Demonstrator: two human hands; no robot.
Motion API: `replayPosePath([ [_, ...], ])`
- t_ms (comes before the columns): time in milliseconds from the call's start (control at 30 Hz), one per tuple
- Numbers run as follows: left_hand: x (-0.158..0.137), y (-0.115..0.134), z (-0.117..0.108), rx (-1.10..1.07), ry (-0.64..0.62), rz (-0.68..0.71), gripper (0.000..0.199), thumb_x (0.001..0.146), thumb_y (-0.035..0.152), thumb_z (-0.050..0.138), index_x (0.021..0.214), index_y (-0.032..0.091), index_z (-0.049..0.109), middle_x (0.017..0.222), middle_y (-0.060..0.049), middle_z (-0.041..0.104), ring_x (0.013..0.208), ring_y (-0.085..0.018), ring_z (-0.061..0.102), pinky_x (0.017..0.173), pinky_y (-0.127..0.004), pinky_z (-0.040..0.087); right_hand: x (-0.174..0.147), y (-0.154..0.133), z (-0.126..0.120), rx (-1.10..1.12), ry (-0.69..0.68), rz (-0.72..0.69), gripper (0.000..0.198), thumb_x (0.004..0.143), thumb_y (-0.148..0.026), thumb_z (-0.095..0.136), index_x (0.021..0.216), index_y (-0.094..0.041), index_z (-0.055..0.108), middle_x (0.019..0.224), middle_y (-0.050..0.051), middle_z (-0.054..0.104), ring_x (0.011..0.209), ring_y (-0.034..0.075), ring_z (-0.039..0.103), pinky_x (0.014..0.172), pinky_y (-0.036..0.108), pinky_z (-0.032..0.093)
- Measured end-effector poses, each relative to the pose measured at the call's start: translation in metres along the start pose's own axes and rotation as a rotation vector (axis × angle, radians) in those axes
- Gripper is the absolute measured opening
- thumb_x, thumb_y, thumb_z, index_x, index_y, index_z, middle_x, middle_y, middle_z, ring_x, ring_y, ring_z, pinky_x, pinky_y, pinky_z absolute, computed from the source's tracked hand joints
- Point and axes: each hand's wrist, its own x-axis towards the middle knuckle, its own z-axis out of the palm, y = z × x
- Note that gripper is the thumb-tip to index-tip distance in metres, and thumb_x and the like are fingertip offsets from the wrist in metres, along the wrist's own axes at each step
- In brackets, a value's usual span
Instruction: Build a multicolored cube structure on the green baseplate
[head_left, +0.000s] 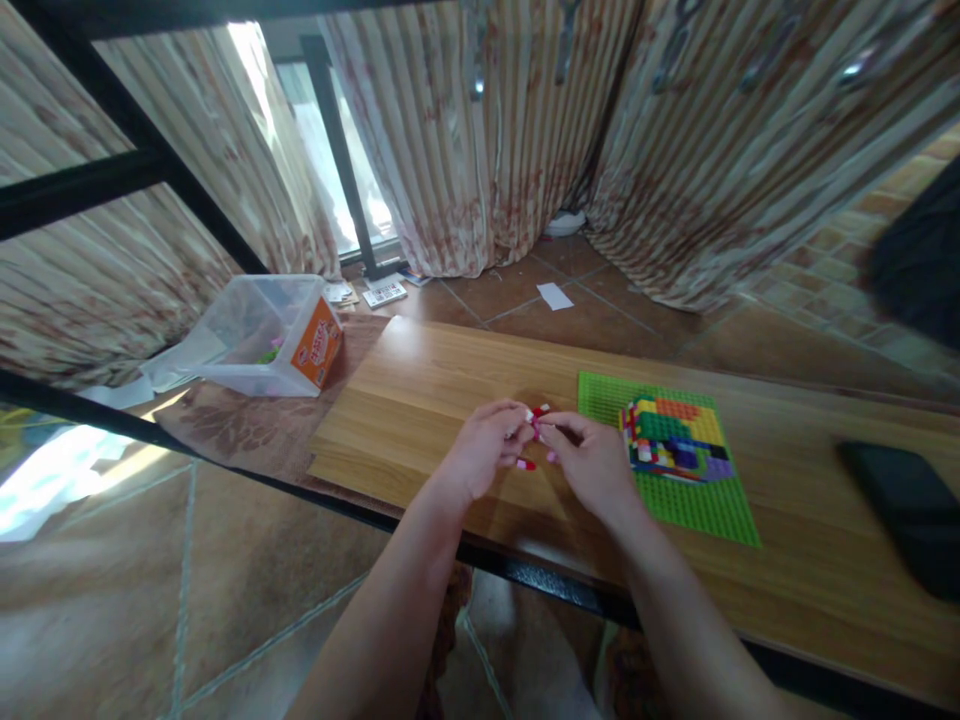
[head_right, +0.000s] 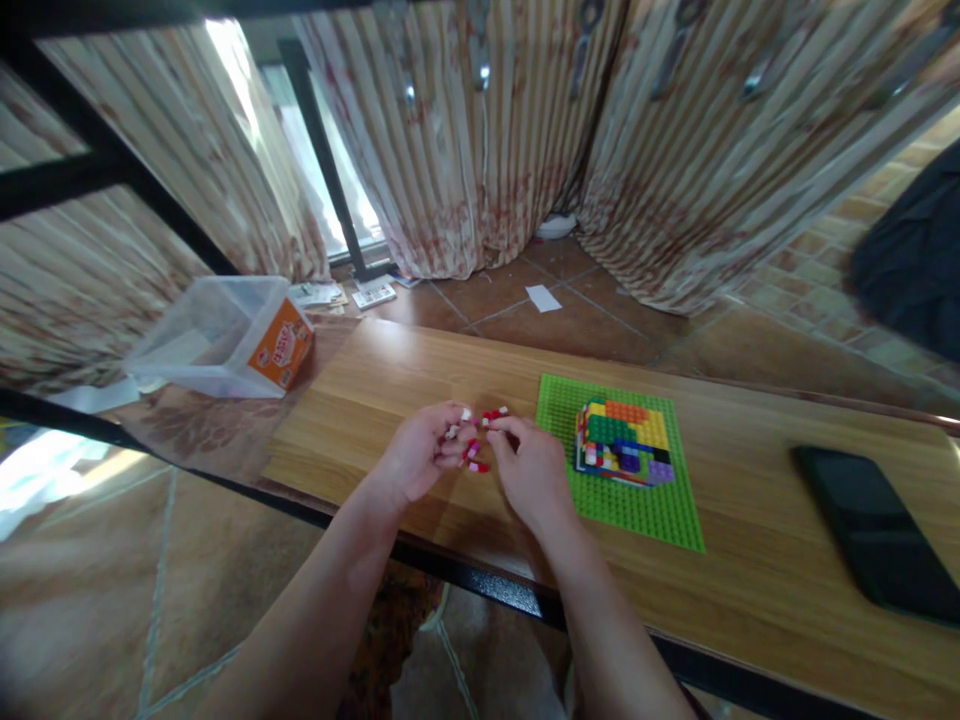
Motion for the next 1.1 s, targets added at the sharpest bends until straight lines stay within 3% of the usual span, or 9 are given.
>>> replayPosePath([
  [100,0.002,0.006,-0.006,-0.229,0.052,-0.101,0.011,0.071,0.019,0.048,0.061,0.017,0.044,0.05,0.005,0.038,0.038,-0.003,0.022,0.036,-0.016,0.012,-0.003,0.001,0.005,-0.363,0.014,-0.181,0.022,0.087,-0.03,0.053,0.087,-0.02,0.072,0.092,0.008,0.072,0.083,0.021,0.065,0.077,0.034,0.048],
  [233,0.003,0.009,-0.012,-0.338,0.109,-0.145,0.007,0.067,0.018,0.045,0.06,0.017,0.044,0.05,0.002,0.041,0.038,-0.004,0.027,0.036,-0.017,0.011,-0.004,0.001,0.009,-0.483,-0.001,-0.269,0.023,0.088,-0.024,0.049,0.094,-0.02,0.07,0.098,0.01,0.072,0.088,0.021,0.067,0.081,0.034,0.049],
  [400,0.006,0.003,-0.011,-0.273,0.147,-0.169,0.018,0.075,0.026,0.045,0.06,0.016,0.047,0.053,0.0,0.048,0.037,-0.005,0.033,0.036,-0.017,0.013,-0.002,0.005,0.004,-0.391,0.013,-0.162,0.02,0.084,-0.028,0.055,0.1,-0.02,0.064,0.089,0.006,0.073,0.08,0.021,0.068,0.077,0.036,0.051],
  [500,0.007,-0.003,-0.008,-0.089,0.174,-0.14,0.027,0.079,0.035,0.054,0.061,0.015,0.051,0.051,0.002,0.047,0.038,-0.004,0.035,0.037,-0.017,0.015,-0.002,0.002,0.0,-0.253,0.01,-0.125,0.018,0.079,-0.03,0.061,0.095,-0.02,0.061,0.089,0.005,0.073,0.08,0.02,0.069,0.078,0.037,0.052],
  [700,0.002,-0.011,-0.001,0.217,0.072,-0.019,0.033,0.067,0.041,0.075,0.063,0.013,0.059,0.05,0.005,0.048,0.043,-0.003,0.036,0.043,-0.018,0.025,-0.009,-0.011,-0.004,-0.086,-0.083,-0.124,0.013,0.079,-0.028,0.062,0.091,-0.022,0.062,0.086,0.004,0.074,0.08,0.02,0.07,0.077,0.035,0.054],
  [933,0.001,-0.009,-0.004,-0.001,-0.048,-0.064,0.026,0.067,0.032,0.073,0.062,0.013,0.057,0.051,0.006,0.045,0.042,-0.002,0.032,0.043,-0.018,0.025,-0.009,-0.008,-0.008,0.085,0.019,-0.106,0.029,0.076,-0.035,0.069,0.1,-0.019,0.063,0.086,0.007,0.074,0.075,0.02,0.07,0.071,0.035,0.055],
  [1000,0.003,-0.006,-0.007,-0.067,-0.015,-0.053,0.021,0.069,0.027,0.069,0.06,0.013,0.055,0.052,0.005,0.044,0.042,-0.002,0.032,0.042,-0.017,0.024,-0.007,-0.003,-0.012,0.079,0.03,-0.126,0.027,0.079,-0.035,0.067,0.1,-0.019,0.065,0.088,0.007,0.074,0.073,0.019,0.069,0.068,0.034,0.055],
  [1100,0.006,0.001,-0.011,-0.16,0.118,-0.027,0.018,0.072,0.019,0.059,0.056,0.014,0.051,0.051,0.003,0.044,0.041,-0.004,0.034,0.039,-0.017,0.021,-0.004,0.006,-0.014,-0.145,0.029,-0.191,0.016,0.081,-0.031,0.062,0.09,-0.02,0.068,0.087,0.006,0.073,0.073,0.019,0.068,0.071,0.034,0.053],
])
